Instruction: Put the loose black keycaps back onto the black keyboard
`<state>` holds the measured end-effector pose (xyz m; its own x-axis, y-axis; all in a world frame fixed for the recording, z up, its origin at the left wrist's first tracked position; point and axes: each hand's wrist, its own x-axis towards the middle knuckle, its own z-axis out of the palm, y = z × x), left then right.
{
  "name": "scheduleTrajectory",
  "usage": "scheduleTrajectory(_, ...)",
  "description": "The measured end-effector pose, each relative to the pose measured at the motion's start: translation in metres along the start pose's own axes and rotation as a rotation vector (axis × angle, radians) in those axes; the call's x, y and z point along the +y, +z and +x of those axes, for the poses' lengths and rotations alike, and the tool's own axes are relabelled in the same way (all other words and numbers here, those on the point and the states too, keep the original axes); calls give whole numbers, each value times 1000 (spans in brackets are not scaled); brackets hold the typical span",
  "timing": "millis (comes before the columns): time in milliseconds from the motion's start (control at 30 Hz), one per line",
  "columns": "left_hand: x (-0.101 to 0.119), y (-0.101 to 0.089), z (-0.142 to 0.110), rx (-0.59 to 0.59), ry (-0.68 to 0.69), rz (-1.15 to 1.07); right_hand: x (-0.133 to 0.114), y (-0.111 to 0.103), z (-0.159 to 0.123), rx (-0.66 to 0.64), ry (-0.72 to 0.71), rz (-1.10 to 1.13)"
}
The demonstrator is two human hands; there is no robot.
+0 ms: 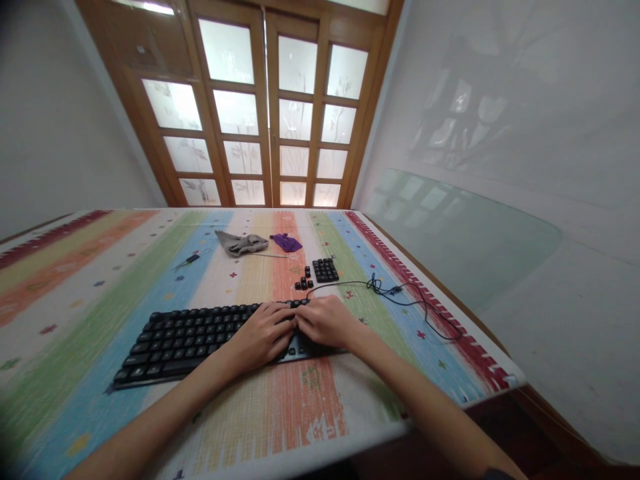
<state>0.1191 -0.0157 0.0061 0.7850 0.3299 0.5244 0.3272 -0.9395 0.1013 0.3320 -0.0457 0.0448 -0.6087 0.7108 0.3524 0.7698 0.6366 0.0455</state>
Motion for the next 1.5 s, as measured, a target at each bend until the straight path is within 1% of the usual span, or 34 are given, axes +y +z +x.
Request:
scheduleTrajectory(67, 0, 0, 0, -4, -2, 3, 17, -2, 14, 115, 141, 91)
scheduleTrajectory(100, 0, 0, 0, -8, 1, 6, 26, -2, 23, 136, 228, 119)
scheduleTrajectory(133, 0, 0, 0, -12, 2, 10, 36, -2, 32, 130, 314, 111)
scheduleTrajectory(167, 1, -1, 0, -17, 1, 12, 44, -1, 41, 95, 396, 74)
scheduleTrajectory(233, 2, -2, 0, -26, -7, 8, 59, 4, 59, -22, 535, -19)
scheduleTrajectory(333, 3, -2, 1, -30, -27, -8, 74, 16, 76, -53, 619, -75)
scheduleTrajectory(433, 3, -2, 0, -26, -29, -24, 81, 29, 85, -78, 661, -108)
scheduleTrajectory(567, 2, -2, -1, -37, -27, -23, 83, 41, 89, -120, 683, -140)
scheduleTrajectory(667, 1, -1, -1, -47, -37, -15, 82, 45, 91, -136, 684, -152)
scheduleTrajectory(800, 1, 0, -2, -55, -36, -23, 82, 48, 92, -123, 681, -154)
scheduleTrajectory(900, 1, 1, -2, -50, -36, -21, 82, 50, 92, -94, 684, -137)
scheduleTrajectory(1000, 1, 1, -1, -48, -36, -14, 80, 48, 94, -39, 686, -102)
scheduleTrajectory(1167, 1, -1, 0, -51, -33, -15, 73, 32, 94, 69, 640, 2)
scheduleTrajectory(1267, 1, -1, 0, -50, -29, -21, 64, 19, 84, 99, 589, 64)
scheduleTrajectory(1367, 1, -1, 0, -51, -20, -15, 52, 11, 66, 135, 545, 153)
scheduleTrajectory(1433, 0, 0, 1, -48, -15, -9, 43, 8, 51, 179, 515, 287)
scheduleTrajectory(1500, 1, 0, 1, -45, -18, -4, 35, 7, 36, 189, 493, 426)
